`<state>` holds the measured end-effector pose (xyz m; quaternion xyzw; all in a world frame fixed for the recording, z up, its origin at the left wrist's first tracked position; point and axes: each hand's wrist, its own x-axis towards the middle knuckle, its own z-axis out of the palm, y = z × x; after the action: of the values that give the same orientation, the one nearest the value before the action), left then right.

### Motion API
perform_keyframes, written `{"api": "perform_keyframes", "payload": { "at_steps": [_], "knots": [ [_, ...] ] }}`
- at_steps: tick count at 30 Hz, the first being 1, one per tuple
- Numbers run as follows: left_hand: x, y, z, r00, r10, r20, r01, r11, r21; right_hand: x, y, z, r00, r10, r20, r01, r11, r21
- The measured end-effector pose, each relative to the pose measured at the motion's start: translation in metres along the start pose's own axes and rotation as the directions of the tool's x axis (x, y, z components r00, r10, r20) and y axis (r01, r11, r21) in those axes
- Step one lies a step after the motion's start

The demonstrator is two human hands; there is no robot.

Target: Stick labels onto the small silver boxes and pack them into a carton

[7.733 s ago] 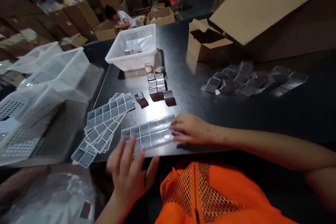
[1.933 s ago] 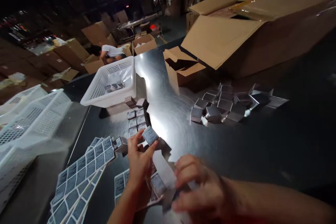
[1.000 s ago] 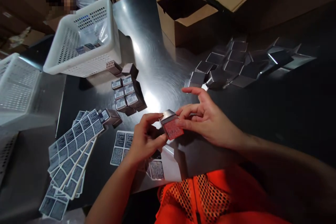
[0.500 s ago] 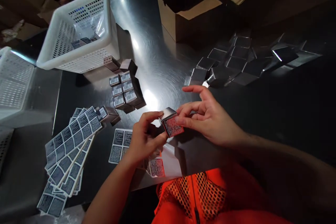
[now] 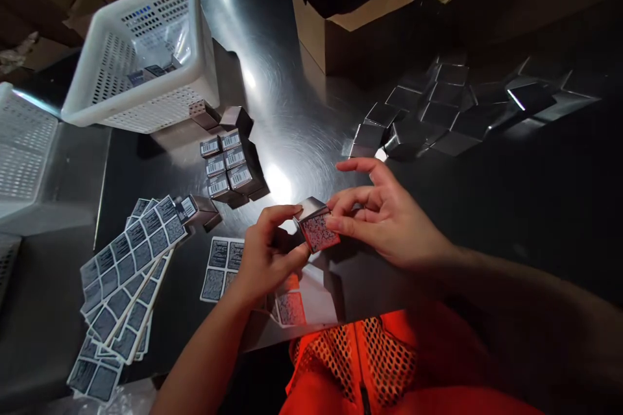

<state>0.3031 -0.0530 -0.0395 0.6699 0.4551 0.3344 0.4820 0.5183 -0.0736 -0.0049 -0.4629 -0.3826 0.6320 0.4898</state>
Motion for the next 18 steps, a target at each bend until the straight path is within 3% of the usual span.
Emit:
{"api": "perform_keyframes", "payload": {
  "at_steps": [6, 10, 12, 13, 15, 18],
  "knots": [
    [0.002, 0.002, 0.000, 0.997, 0.069, -0.016, -0.068, 0.997, 0.034, -0.002, 0.004, 0.004, 0.997, -0.060, -0.047, 0.058, 0.998, -0.036],
    [0.001, 0.000, 0.001, 0.993, 0.115, -0.023, -0.114, 0.992, 0.053, 0.001, 0.009, 0.001, 0.979, -0.140, -0.150, 0.112, 0.977, -0.180],
    [-0.001, -0.001, -0.001, 0.991, 0.127, -0.029, -0.126, 0.992, 0.022, 0.005, 0.011, -0.004, 0.978, -0.147, -0.146, 0.110, 0.965, -0.238],
    [-0.003, -0.001, -0.003, 0.991, 0.132, -0.027, -0.132, 0.991, 0.001, 0.007, 0.011, -0.006, 0.987, -0.124, -0.104, 0.097, 0.968, -0.232],
    [-0.007, -0.003, -0.008, 0.991, 0.132, -0.018, -0.132, 0.991, -0.022, 0.011, 0.012, -0.011, 0.996, -0.022, 0.088, 0.036, 0.986, -0.164],
    [-0.007, -0.006, -0.021, 0.996, 0.068, 0.058, -0.073, 0.994, 0.086, 0.017, 0.011, -0.017, 0.935, 0.041, 0.352, 0.014, 0.988, -0.151]
  ]
}}
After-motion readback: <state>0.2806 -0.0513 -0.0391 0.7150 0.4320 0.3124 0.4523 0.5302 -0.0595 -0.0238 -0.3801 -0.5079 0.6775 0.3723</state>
